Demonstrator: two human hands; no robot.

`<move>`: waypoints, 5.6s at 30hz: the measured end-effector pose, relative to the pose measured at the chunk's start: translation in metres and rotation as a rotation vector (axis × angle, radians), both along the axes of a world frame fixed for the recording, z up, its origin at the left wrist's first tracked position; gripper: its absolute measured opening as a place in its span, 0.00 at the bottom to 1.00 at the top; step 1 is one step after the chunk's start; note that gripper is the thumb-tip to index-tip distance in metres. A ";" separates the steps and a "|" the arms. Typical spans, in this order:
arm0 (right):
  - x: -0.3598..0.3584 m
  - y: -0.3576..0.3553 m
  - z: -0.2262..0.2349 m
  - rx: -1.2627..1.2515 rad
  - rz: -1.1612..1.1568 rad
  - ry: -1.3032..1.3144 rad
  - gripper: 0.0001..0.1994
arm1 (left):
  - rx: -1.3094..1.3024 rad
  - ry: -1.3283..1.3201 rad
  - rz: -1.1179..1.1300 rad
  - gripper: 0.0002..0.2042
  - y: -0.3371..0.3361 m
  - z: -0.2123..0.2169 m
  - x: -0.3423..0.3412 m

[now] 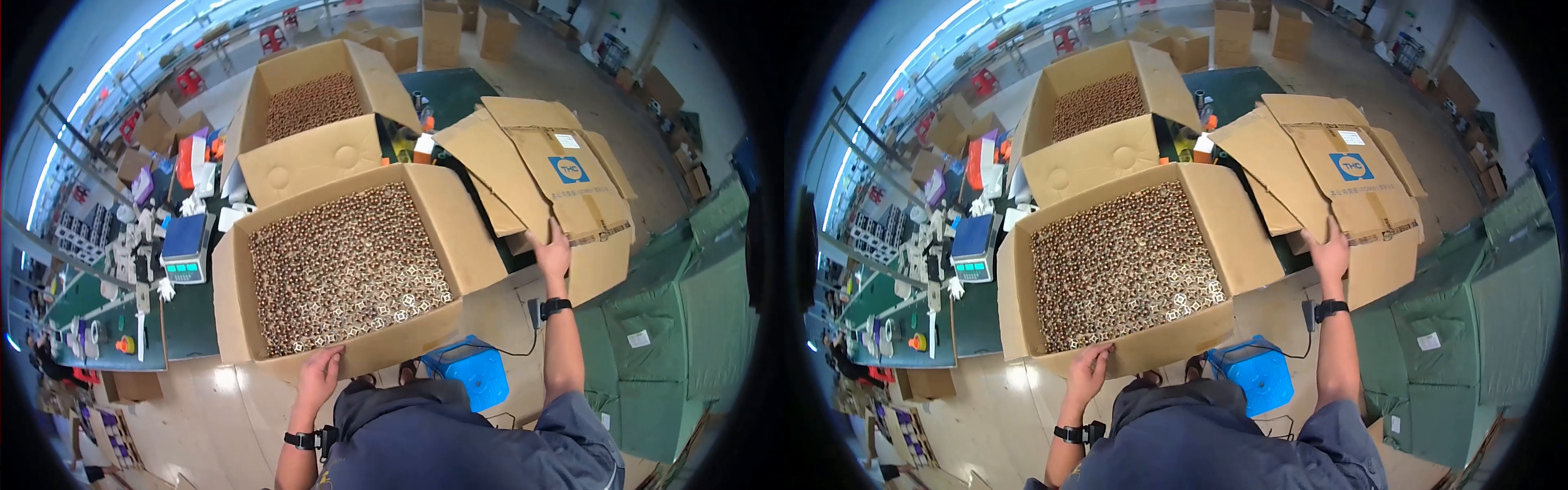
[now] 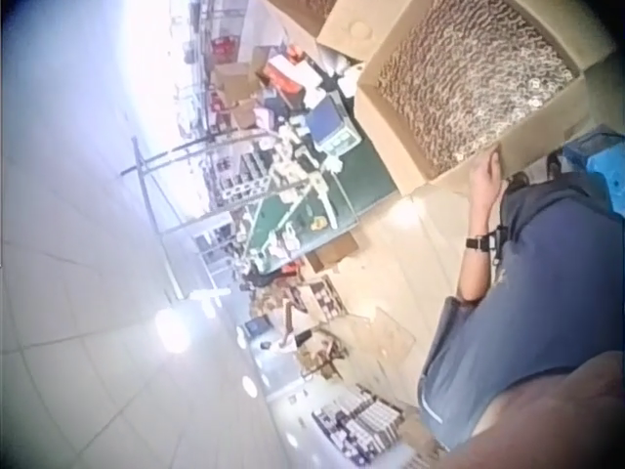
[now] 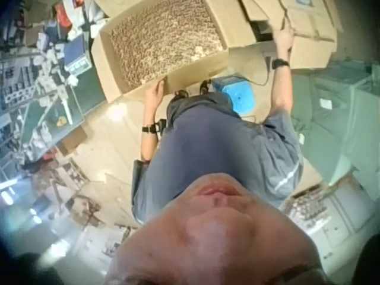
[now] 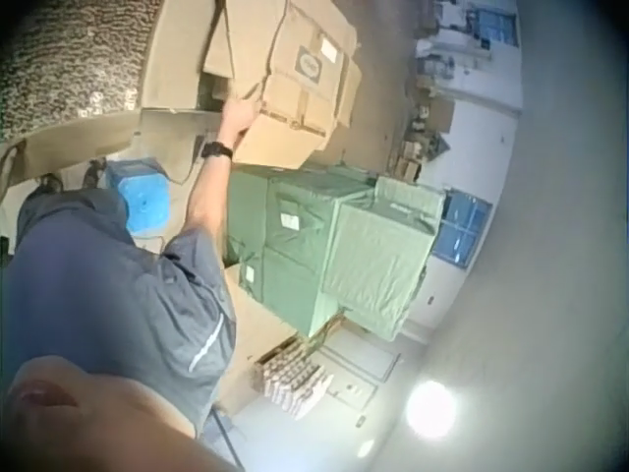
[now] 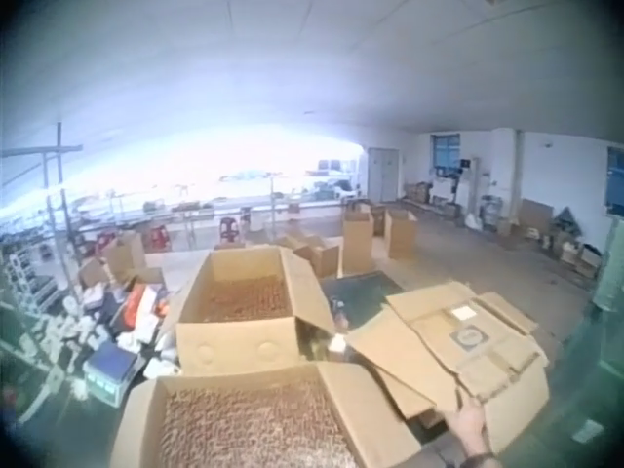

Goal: Preparing and folding large cardboard boxes for shipping in a warehouse setting.

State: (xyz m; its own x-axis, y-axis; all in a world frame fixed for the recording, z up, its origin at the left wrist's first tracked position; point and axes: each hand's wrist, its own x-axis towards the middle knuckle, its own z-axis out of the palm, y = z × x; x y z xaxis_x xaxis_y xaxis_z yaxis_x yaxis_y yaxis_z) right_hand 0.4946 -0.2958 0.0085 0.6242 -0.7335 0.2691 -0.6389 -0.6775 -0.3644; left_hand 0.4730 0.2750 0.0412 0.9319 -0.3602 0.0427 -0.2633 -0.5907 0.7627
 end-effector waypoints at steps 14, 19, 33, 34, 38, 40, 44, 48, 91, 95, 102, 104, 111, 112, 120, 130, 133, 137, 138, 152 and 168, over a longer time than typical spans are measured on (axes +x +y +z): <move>-0.023 0.099 0.177 -0.218 0.550 -0.390 0.17 | -0.102 -0.069 0.216 0.09 0.009 0.030 0.061; 0.002 0.144 0.271 0.598 0.609 -0.569 0.11 | -0.538 0.115 0.254 0.20 0.025 0.046 0.114; 0.042 0.345 0.101 1.764 0.496 -0.694 0.18 | -1.572 0.308 0.544 0.38 0.073 0.054 0.112; 0.043 0.348 0.102 1.803 0.478 -0.666 0.18 | -1.457 0.309 0.519 0.39 0.083 0.049 0.115; 0.078 0.273 0.087 1.737 0.654 -0.797 0.19 | -1.173 0.357 0.554 0.39 0.120 0.065 0.141; 0.099 0.244 0.101 1.701 0.545 -0.868 0.19 | -1.133 0.424 0.529 0.36 0.140 0.061 0.166; 0.108 0.203 0.102 1.524 0.430 -0.861 0.22 | -1.286 0.571 0.346 0.29 0.136 0.068 0.189; 0.073 0.223 0.088 1.357 0.346 -0.928 0.22 | -1.147 0.565 0.328 0.28 0.098 0.055 0.142; 0.066 0.266 0.141 1.007 0.840 -0.045 0.29 | -1.256 0.348 0.045 0.19 0.137 0.080 0.115; 0.135 0.223 0.084 1.052 1.107 -0.438 0.24 | -1.345 0.237 0.284 0.15 0.130 0.080 0.110; 0.101 0.397 0.125 1.517 0.991 -0.432 0.27 | -1.315 0.014 0.462 0.16 0.108 0.044 0.095; 0.097 0.403 0.122 1.413 0.954 -0.413 0.29 | -1.301 -0.024 0.455 0.16 0.106 0.041 0.086; 0.059 0.410 0.184 1.140 0.818 -0.116 0.41 | -1.221 -0.051 0.175 0.24 0.120 0.072 0.043; 0.050 0.414 0.197 1.086 0.795 -0.089 0.43 | -1.223 -0.053 0.176 0.24 0.118 0.074 0.040; 0.034 0.400 0.200 1.015 0.834 -0.078 0.49 | -1.211 -0.187 0.411 0.23 0.124 0.078 0.032; 0.048 0.357 0.158 0.979 0.860 0.017 0.45 | -1.450 -0.242 0.724 0.21 0.189 0.086 0.012; 0.055 0.341 0.145 0.958 0.864 0.050 0.45 | -1.510 -0.150 0.740 0.20 0.202 0.086 0.002; 0.068 0.318 0.128 0.927 0.870 0.102 0.45 | -1.351 0.025 0.685 0.21 0.210 0.058 -0.009; 0.070 0.311 0.125 0.920 0.861 0.113 0.44 | -1.353 0.036 0.682 0.21 0.204 0.061 -0.011; 0.067 0.264 0.078 0.752 0.743 0.271 0.44 | -0.792 0.129 0.657 0.23 0.190 -0.004 -0.026; 0.099 0.187 -0.025 0.719 0.526 0.244 0.34 | -0.250 0.203 0.704 0.31 0.151 -0.029 -0.008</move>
State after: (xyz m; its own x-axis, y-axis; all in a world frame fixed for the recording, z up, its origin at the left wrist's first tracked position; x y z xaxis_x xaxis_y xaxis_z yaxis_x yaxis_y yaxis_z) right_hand 0.5932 -0.1090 -0.0160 0.9038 -0.2790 -0.3245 -0.4277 -0.5648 -0.7057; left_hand 0.4647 0.4260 0.0120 0.9361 0.3175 -0.1515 0.2698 -0.3712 0.8885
